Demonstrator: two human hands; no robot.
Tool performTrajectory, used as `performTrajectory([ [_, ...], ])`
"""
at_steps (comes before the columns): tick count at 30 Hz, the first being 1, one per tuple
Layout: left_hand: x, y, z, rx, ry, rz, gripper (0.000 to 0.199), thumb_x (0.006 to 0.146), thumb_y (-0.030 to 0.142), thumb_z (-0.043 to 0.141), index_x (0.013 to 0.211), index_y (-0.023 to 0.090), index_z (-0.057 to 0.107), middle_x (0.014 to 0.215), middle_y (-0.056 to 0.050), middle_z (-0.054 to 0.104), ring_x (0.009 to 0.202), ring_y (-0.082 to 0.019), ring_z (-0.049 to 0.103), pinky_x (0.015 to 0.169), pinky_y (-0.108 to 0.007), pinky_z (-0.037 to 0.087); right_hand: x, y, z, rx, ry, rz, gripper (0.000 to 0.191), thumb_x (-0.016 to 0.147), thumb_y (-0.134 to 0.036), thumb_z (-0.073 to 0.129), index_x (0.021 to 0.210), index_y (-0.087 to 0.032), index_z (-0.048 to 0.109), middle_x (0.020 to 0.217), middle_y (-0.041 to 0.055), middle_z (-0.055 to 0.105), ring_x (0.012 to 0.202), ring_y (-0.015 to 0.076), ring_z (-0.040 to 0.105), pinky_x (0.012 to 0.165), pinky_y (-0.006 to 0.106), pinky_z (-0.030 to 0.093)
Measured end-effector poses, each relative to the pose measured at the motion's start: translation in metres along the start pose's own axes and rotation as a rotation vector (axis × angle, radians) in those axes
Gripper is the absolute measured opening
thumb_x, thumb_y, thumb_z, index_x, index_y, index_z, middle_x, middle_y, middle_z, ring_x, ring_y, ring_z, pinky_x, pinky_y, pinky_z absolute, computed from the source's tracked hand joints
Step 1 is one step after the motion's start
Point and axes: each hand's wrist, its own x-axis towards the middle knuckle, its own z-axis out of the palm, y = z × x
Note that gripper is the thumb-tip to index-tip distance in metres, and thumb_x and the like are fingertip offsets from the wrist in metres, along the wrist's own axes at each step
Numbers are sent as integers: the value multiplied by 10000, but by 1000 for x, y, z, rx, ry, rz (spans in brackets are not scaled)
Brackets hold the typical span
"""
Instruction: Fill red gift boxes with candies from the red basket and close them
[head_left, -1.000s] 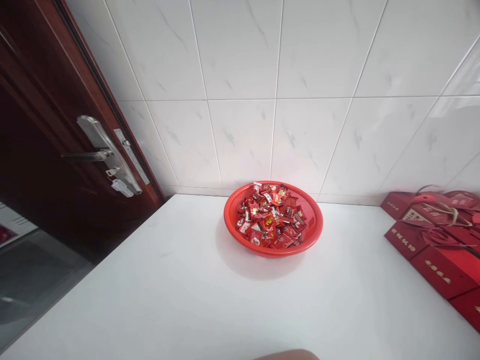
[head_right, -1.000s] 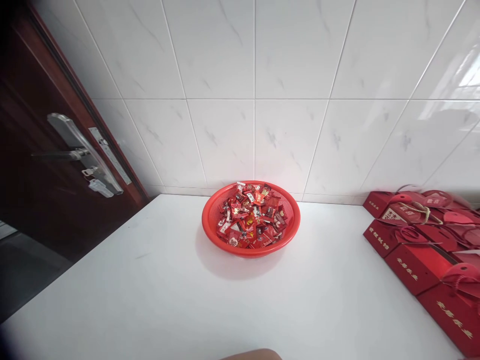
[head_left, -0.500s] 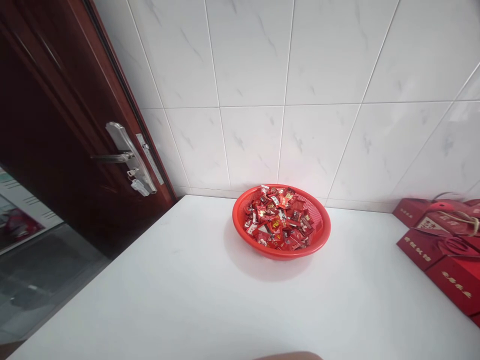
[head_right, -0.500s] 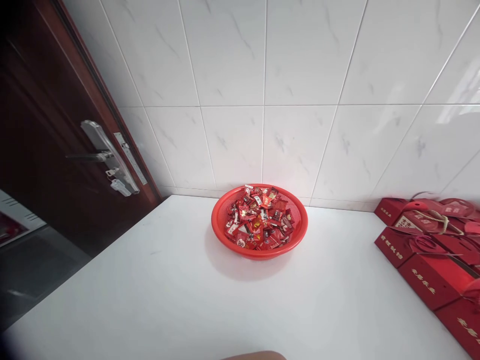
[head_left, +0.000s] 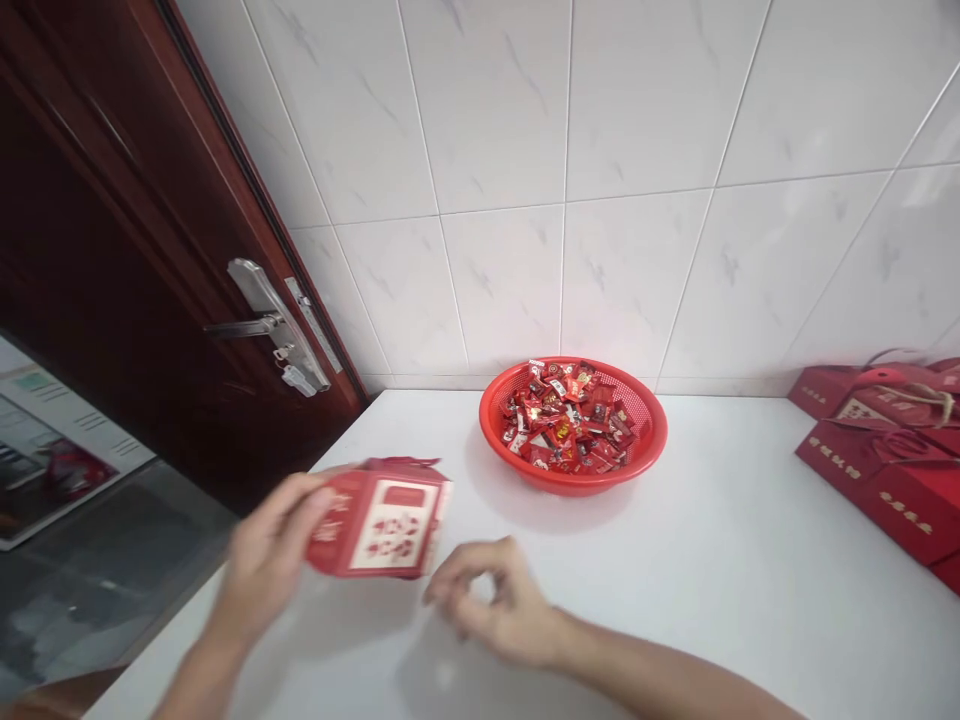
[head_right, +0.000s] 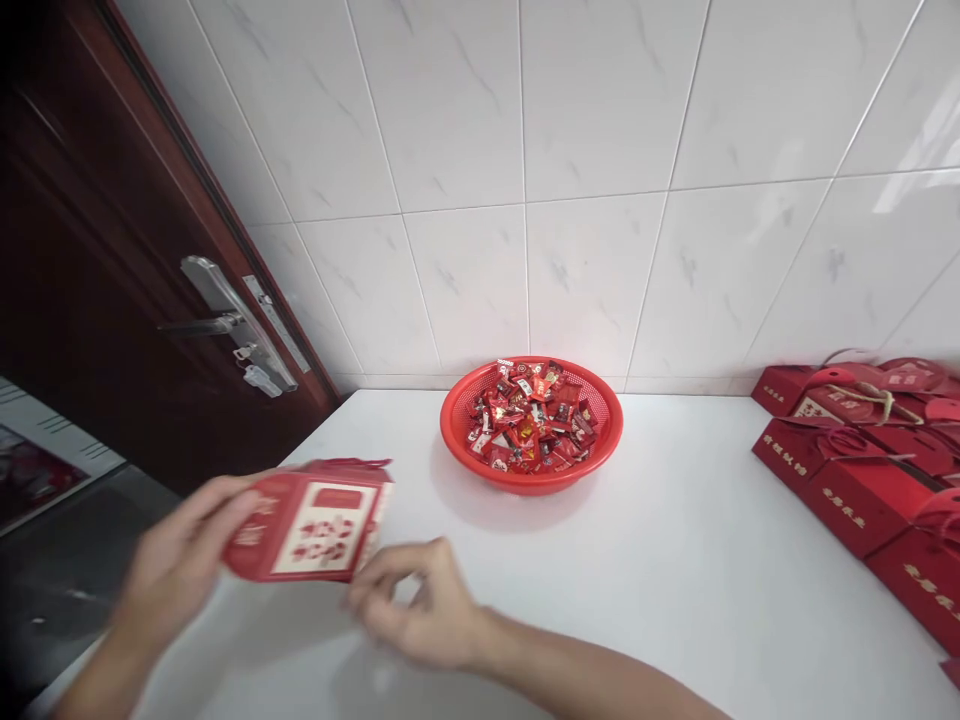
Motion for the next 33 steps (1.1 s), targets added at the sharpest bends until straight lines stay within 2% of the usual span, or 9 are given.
performTrajectory([
  [3, 10, 13, 40, 3, -174, 201, 313, 1020, 466, 499, 1012, 229, 703, 1102, -51, 788, 1118, -283, 721, 1035, -431, 557, -4, -36, -51, -62, 284, -58, 258, 877, -396, 621, 742, -181, 668, 626, 11, 653, 501, 108, 537, 470, 212, 443],
  [6, 15, 29, 79, 25, -319, 491, 209, 1041, 304, 468, 1036, 229, 663, 1098, -39, 778, 1117, -222, 718, 1163, -436, 451, -6, -52, -88, -316, 444, -69, 291, 892, -404, 642, 699, -187, 644, 616, 8, 641, 589, 137, 585, 609, 262, 504],
  [10, 14, 42, 111, 68, -418, 766, 144, 1033, 182, 492, 1048, 211, 632, 1052, -28, 766, 1150, -197, 687, 1218, -436, 358, -7, -54, -108, -443, 395, 41, 192, 878, -347, 660, 784, -183, 685, 737, 22, 722, 687, 163, 655, 681, 283, 525],
  [13, 10, 46, 124, 40, -443, 866, 143, 1027, 159, 513, 1046, 200, 648, 1057, -35, 747, 1137, -184, 670, 1237, -430, 316, -9, -55, -110, -519, 335, 72, 86, 864, -264, 678, 832, -187, 698, 790, 17, 742, 737, 163, 670, 698, 270, 516],
  [16, 7, 47, 128, 15, -472, 872, 160, 1026, 166, 518, 1057, 205, 670, 1105, -51, 732, 1147, -191, 651, 1242, -450, 305, -12, -58, -108, -624, 247, 51, 18, 839, -171, 704, 833, -188, 706, 814, 9, 722, 754, 150, 643, 698, 251, 500],
  [20, 7, 42, 123, 20, -495, 821, 186, 1021, 183, 520, 1084, 212, 692, 1162, -70, 713, 1185, -226, 632, 1240, -503, 304, -16, -58, -105, -787, 104, 78, 86, 820, -108, 746, 849, -189, 740, 858, 17, 656, 750, 142, 605, 686, 248, 481],
  [24, 9, 37, 115, -45, -546, 645, 259, 1030, 187, 462, 1088, 212, 713, 1269, -95, 672, 1220, -228, 616, 1088, -387, 506, -18, -54, -102, -843, 23, 104, 42, 879, -185, 740, 917, -193, 756, 919, 37, 625, 759, 149, 601, 698, 265, 486],
  [26, 10, 35, 113, -88, -571, 555, 284, 1042, 204, 439, 1088, 210, 719, 1299, -99, 662, 1237, -226, 609, 1023, -337, 550, -19, -53, -101, -860, -18, 65, 87, 922, -173, 675, 943, -196, 757, 924, 45, 627, 760, 150, 595, 689, 263, 472],
  [33, 20, 23, 113, -129, -545, 435, 296, 1053, 243, 440, 1078, 210, 733, 1310, -89, 689, 1281, -237, 607, 1084, -368, 525, -20, -56, -100, -785, -146, 10, 303, 866, -38, 594, 1065, -186, 768, 922, 54, 650, 762, 145, 583, 680, 248, 453],
])
